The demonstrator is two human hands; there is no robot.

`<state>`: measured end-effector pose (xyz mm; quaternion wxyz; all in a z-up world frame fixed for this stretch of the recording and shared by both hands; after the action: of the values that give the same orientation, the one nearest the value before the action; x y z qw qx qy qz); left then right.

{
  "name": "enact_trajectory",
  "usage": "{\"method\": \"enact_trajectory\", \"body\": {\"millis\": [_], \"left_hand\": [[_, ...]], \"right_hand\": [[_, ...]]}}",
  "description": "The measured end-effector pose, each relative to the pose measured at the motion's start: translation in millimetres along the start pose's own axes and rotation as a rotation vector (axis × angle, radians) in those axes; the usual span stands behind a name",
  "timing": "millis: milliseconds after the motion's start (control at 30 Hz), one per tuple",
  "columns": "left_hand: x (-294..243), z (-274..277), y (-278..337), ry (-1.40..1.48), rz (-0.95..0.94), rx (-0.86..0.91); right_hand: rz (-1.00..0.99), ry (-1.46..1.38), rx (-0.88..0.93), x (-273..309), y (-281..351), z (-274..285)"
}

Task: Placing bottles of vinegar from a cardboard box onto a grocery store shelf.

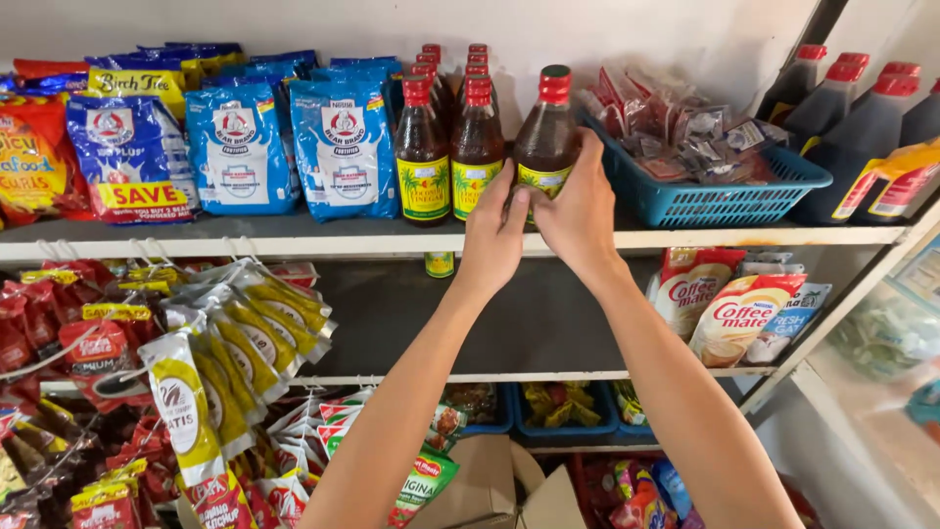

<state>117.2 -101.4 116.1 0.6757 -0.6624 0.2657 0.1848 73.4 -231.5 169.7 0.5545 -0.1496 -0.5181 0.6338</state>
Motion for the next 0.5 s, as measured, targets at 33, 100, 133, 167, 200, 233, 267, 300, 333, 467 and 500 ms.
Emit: {"method": "enact_trajectory", "body": {"millis": [33,100,133,167,200,233,267,300,333,467,500], "left_hand": [[4.2,0.0,-1.1,-0.001,-0.004,0.000],[9.8,-0.6,1.8,-0.079,-0.066,0.007],[8.2,-1.1,2.5,-0.078,-0.061,0.006],[1.8,-1.7,8.9,-0.131,-0.112,0.020],[-4.6,-2.6,15.1,-0.184,-0.163,0.035],[-8.3,-0.9,14.6,-0.185,-0.163,0.037],[-14.4,-3.1,14.3,-0.258,-0.191,0.068],[-20.3,-9.0,14.0,-0.326,-0.221,0.103],[-16.5,-7.9,13.1,-0.321,-0.223,0.110],[-11.8,-14.1,21.0,-0.662,-0.443,0.192],[-12.3,-18.2,23.4,-0.748,-0.531,0.190]], "right_hand": [[0.002,-0.001,-0.003,-6.2,-5.3,-7.8],[0.001,0.038,0.017,-20.3,-11.6,-27.1],[-0.001,0.039,0.022,-23.9,-17.8,-29.8],[-0.068,0.065,0.067,-32.7,-19.2,-37.6],[-0.134,0.091,0.111,-41.4,-20.2,-45.3],[-0.135,0.090,0.111,-48.6,-22.9,-54.8],[-0.111,0.073,0.109,-53.6,-26.4,-63.9],[-0.090,0.061,0.103,-61.6,-29.6,-69.6],[-0.095,0.065,0.098,-67.9,-34.9,-75.3],[-0.042,0.111,0.088,-68.6,-50.0,-91.5],[-0.084,0.107,0.129,-72.0,-53.4,-94.2]]}}
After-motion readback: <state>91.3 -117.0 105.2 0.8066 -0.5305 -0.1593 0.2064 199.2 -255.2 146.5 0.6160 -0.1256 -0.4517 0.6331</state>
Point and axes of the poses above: each hand's wrist, its own y-axis away from the middle knuckle, its own z-axis out of the back of the hand, x = y × z, the point moved 9 cm from there along -y, towards the middle knuckle, and after that the axes turned 13 degrees about y, right-handed, at the moved point
